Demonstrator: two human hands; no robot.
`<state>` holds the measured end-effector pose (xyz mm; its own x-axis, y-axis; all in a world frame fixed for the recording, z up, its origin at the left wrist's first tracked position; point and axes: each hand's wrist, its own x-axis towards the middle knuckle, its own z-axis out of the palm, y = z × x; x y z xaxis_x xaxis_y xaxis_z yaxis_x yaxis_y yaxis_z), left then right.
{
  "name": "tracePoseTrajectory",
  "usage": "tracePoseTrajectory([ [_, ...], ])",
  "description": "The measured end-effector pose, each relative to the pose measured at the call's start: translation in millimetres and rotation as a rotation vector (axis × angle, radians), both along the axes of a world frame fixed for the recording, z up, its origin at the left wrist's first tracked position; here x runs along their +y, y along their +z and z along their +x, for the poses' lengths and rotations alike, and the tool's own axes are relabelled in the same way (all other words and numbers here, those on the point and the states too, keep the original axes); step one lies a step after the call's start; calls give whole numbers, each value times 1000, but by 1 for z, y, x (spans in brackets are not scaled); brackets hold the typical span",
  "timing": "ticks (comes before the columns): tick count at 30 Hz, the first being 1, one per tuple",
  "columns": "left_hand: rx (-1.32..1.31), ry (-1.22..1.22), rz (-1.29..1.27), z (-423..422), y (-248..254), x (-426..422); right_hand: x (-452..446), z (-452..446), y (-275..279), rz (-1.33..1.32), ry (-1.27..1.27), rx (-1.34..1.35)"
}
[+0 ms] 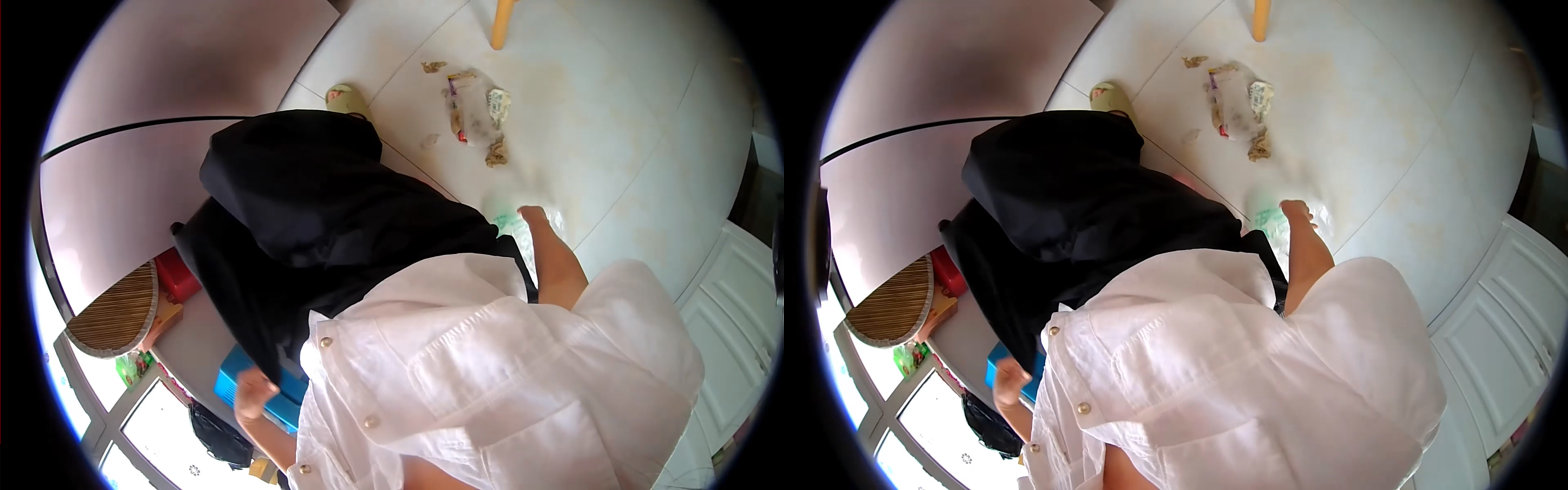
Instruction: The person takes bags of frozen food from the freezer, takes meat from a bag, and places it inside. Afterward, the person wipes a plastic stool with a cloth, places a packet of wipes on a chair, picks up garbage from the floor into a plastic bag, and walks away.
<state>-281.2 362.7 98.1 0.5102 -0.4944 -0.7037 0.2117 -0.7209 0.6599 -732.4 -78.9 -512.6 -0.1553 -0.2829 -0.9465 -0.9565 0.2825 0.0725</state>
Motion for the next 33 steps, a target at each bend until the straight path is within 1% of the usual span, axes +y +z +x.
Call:
tracePoseTrajectory([
  [1, 143, -42, 57, -13, 8, -19, 2, -2, 18, 49, 158, -73],
  [2, 169, -151, -26, -13, 6, -19, 5, -5, 34, 82, 308, -151],
  [3, 197, -260, -108, -14, 3, -16, 3, 24, 108, 161, 183, -77],
  [4, 228, -361, -196, -16, 1, -13, 5, 42, 149, 239, 59, -2],
  [6, 282, -504, -345, -4, -12, -41, 3, 58, 172, 397, -115, 221],
  [8, 314, -598, -423, 10, -31, -96, -1, 77, 179, 282, 136, 141],
  [10, 323, -681, -495, 23, -49, -158, -18, 107, 176, 169, 505, -76],
  [11, 311, -702, -530, 27, -57, -183, -28, 130, 164, 27, 668, -231],
  [12, 289, -707, -570, 33, -62, -205, -29, 164, 214, -369, 627, -503],
  [13, 235, -651, -617, 38, -65, -219, -34, 192, 209, -617, 585, -772],
  [14, 160, -551, -671, 43, -64, -226, -40, 235, 250, -570, 450, -842],
  [15, 31, -402, -761, 48, -64, -225, -43, 278, 309, -512, 377, -897],
  [16, -115, -259, -835, 53, -64, -225, -46, 306, 329, -590, 369, -1070],
  [17, -379, -95, -913, 58, -67, -226, -41, 333, 381, -542, 266, -1114],
  [18, -645, 84, -981, 67, -73, -231, -40, 355, 407, -545, 211, -1191],
  [19, -1033, 157, -908, 77, -80, -237, -38, 377, 433, -545, 157, -1269],
  [20, -1321, 30, -693, 86, -77, -239, -40, 392, 441, -589, 147, -1376],
  [22, -1256, -54, -624, 92, -100, -254, -38, 408, 471, -634, 177, -1376],
  [23, -1174, -98, -650, 91, -116, -258, -34, 412, 487, -654, 185, -1373],
  [24, -1088, -144, -672, 87, -127, -261, -31, 408, 506, -739, 191, -1377],
  [26, -972, -206, -763, 70, -126, -272, -42, 388, 535, -854, 282, -1422],
  [27, -959, -241, -804, 63, -125, -277, -47, 373, 555, -922, 309, -1336],
  [28, -952, -273, -845, 60, -125, -283, -49, 356, 579, -921, 313, -1352],
  [30, -835, -343, -892, 54, -133, -299, -42, 326, 634, -998, 391, -1225],
  [31, -731, -356, -897, 48, -131, -305, -47, 309, 654, -1003, 444, -1139],
  [32, -559, -414, -931, 46, -139, -313, -50, 295, 668, -953, 476, -1130],
  [33, -599, -546, -972, 43, -175, -332, -52, 284, 679, -903, 522, -1028],
])
